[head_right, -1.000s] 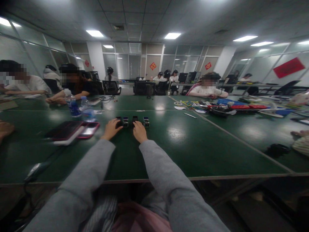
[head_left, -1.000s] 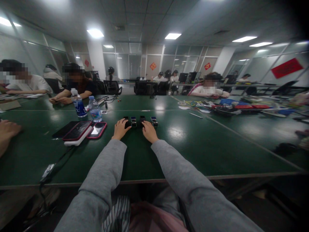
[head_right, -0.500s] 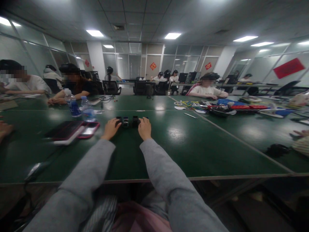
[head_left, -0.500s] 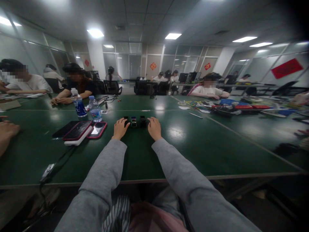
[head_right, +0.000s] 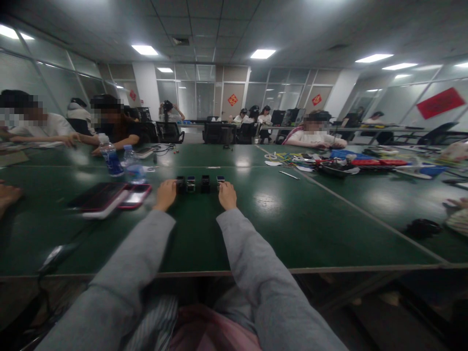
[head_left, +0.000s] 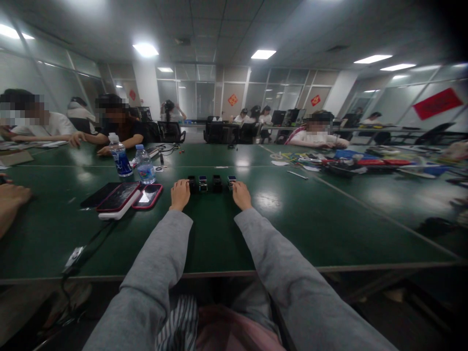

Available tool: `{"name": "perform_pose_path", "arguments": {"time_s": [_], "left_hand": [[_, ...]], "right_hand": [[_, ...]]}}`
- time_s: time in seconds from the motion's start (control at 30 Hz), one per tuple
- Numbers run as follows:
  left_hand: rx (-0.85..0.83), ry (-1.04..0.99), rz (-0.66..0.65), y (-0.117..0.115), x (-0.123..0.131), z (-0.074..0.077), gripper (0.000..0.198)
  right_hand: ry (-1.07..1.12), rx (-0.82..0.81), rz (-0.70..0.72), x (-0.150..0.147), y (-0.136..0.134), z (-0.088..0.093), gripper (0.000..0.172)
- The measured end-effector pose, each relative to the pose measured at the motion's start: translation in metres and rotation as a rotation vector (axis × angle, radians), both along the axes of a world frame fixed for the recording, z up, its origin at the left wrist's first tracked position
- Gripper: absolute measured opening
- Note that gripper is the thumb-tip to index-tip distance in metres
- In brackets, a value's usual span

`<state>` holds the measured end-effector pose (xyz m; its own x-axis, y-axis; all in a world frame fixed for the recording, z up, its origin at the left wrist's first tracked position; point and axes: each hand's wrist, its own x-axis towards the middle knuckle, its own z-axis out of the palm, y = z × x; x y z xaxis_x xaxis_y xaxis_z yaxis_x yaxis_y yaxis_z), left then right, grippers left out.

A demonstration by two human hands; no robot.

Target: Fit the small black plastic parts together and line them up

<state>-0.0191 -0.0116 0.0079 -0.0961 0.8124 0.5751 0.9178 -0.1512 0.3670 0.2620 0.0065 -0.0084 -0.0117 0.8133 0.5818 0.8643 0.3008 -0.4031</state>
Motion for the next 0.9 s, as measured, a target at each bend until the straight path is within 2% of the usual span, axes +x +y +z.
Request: {"name": "perform_pose_path", "arguments": {"time_s": [0.23, 0.4, 0.57, 0.9], "left_hand": [[-0.006, -0.002, 0.015, 0.0001, 0.0003, 0.0004, 0.038], [0.004, 0.009, 0.013, -0.0012, -0.0002, 0.0013, 0.037], [-0.003, 0.003, 0.004, -0.0014, -0.0003, 0.0006, 0.038], [-0.018, 0.011, 0.02, -0.0002, -0.0002, 0.0, 0.037]], "right_hand": [[0.034, 0.007, 0.008, 0.0022, 0.0008, -0.0029, 0.034], [0.078, -0.072, -0.029, 0.0035, 0.0047, -0.0051, 0.036], [0.069, -0.129, -0.069, 0.0042, 0.0048, -0.0025, 0.036], [0.068, -0.137, -0.084, 0.0044, 0.001, -0.0002, 0.034]]}}
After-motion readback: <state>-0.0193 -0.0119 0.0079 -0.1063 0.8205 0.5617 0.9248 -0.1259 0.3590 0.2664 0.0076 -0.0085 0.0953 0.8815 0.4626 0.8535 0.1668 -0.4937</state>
